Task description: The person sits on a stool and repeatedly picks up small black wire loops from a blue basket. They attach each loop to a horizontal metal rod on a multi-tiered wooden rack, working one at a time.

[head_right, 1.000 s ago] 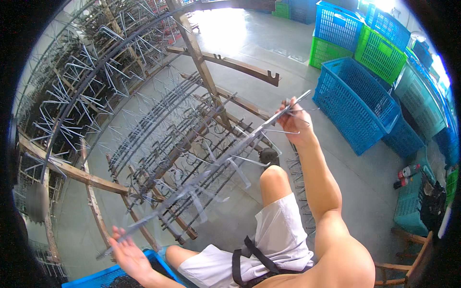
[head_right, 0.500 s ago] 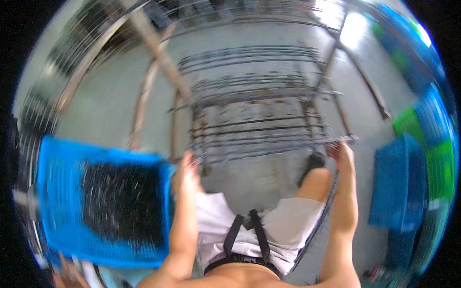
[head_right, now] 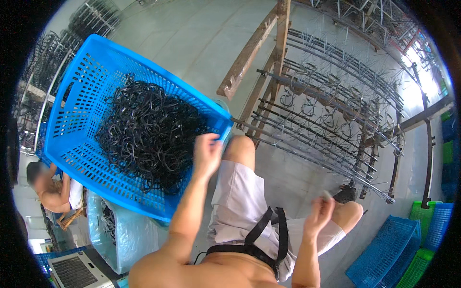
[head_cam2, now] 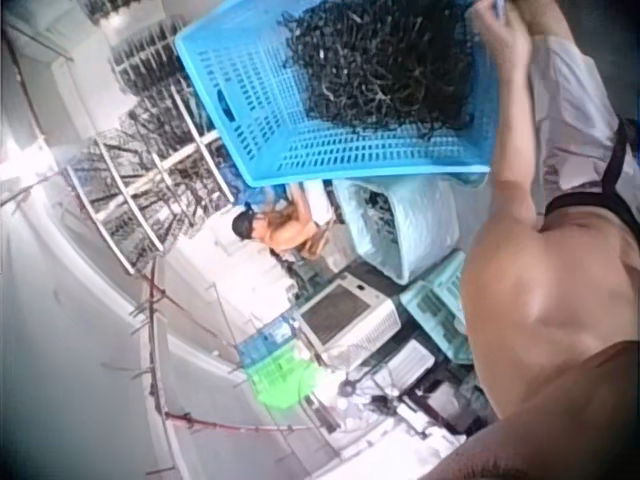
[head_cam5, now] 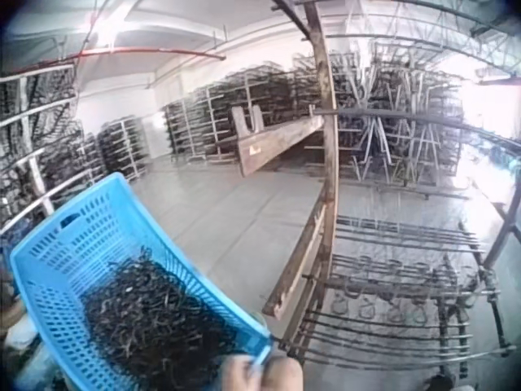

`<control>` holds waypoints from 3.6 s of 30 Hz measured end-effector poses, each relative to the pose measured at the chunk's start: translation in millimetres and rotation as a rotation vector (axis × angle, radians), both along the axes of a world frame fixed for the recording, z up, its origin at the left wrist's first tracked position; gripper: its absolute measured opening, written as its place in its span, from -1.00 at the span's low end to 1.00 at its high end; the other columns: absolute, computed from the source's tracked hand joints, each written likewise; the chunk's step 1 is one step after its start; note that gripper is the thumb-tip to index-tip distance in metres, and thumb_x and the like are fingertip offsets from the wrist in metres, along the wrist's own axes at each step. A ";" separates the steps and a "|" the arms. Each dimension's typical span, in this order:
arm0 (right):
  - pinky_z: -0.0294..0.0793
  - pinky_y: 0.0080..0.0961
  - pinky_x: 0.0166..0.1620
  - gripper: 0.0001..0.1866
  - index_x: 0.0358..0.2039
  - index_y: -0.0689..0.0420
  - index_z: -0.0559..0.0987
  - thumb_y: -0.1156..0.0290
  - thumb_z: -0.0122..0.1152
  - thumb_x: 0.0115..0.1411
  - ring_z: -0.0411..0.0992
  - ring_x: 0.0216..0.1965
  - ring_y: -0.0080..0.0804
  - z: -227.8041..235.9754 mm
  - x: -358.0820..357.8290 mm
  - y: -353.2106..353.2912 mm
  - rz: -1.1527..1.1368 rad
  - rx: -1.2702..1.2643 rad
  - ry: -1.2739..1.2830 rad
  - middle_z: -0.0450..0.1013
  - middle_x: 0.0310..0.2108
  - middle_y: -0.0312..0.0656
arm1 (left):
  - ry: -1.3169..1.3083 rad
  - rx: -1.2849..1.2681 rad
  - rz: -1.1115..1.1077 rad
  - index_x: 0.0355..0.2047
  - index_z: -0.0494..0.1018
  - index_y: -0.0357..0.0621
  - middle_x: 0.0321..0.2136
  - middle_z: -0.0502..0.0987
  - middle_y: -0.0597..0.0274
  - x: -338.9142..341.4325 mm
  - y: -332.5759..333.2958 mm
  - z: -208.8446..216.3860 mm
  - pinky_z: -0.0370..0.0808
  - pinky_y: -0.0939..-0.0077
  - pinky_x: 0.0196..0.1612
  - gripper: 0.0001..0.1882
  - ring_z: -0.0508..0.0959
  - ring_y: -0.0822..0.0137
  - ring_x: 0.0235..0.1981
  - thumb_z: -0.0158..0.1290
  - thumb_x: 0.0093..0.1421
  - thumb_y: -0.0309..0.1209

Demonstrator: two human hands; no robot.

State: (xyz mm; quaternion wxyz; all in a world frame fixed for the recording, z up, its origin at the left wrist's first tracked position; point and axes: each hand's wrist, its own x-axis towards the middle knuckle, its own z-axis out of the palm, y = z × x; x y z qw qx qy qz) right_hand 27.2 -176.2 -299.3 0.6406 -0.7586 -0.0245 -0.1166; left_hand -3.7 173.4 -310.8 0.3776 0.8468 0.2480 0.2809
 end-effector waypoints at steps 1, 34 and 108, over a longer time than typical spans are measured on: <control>0.30 -0.67 -0.34 -0.90 -0.26 0.24 0.40 0.55 -0.05 0.20 0.27 -0.44 -0.62 -2.9 -7.6 10.2 0.089 0.008 0.096 0.32 -0.47 -0.30 | 0.068 0.094 0.041 -0.28 0.38 -0.25 -0.30 0.41 -0.06 -17.5 24.2 12.5 0.34 0.21 -0.10 -0.74 0.39 0.00 -0.20 0.06 -0.02 -0.44; 0.36 -0.59 -0.42 -0.83 -0.37 0.30 0.42 0.43 0.04 0.15 0.34 -0.55 -0.56 -36.4 -22.0 57.4 0.536 -0.178 0.535 0.39 -0.60 -0.22 | 1.174 -0.018 0.214 0.12 0.25 0.08 0.06 0.32 -0.09 -96.9 110.9 -13.3 0.10 0.05 0.15 -0.18 0.17 -0.19 0.11 0.04 -0.09 0.24; 0.42 -0.55 -0.23 -0.67 -0.06 0.26 0.41 0.38 0.11 0.20 0.42 -0.32 -0.51 79.5 -29.4 -121.3 0.652 0.142 0.200 0.48 -0.36 -0.17 | 0.431 -0.990 -0.943 -0.02 0.31 -0.25 -0.64 0.32 0.40 6.3 -268.2 107.1 0.14 0.77 -0.60 -0.68 0.23 0.61 -0.65 -0.15 0.29 -0.34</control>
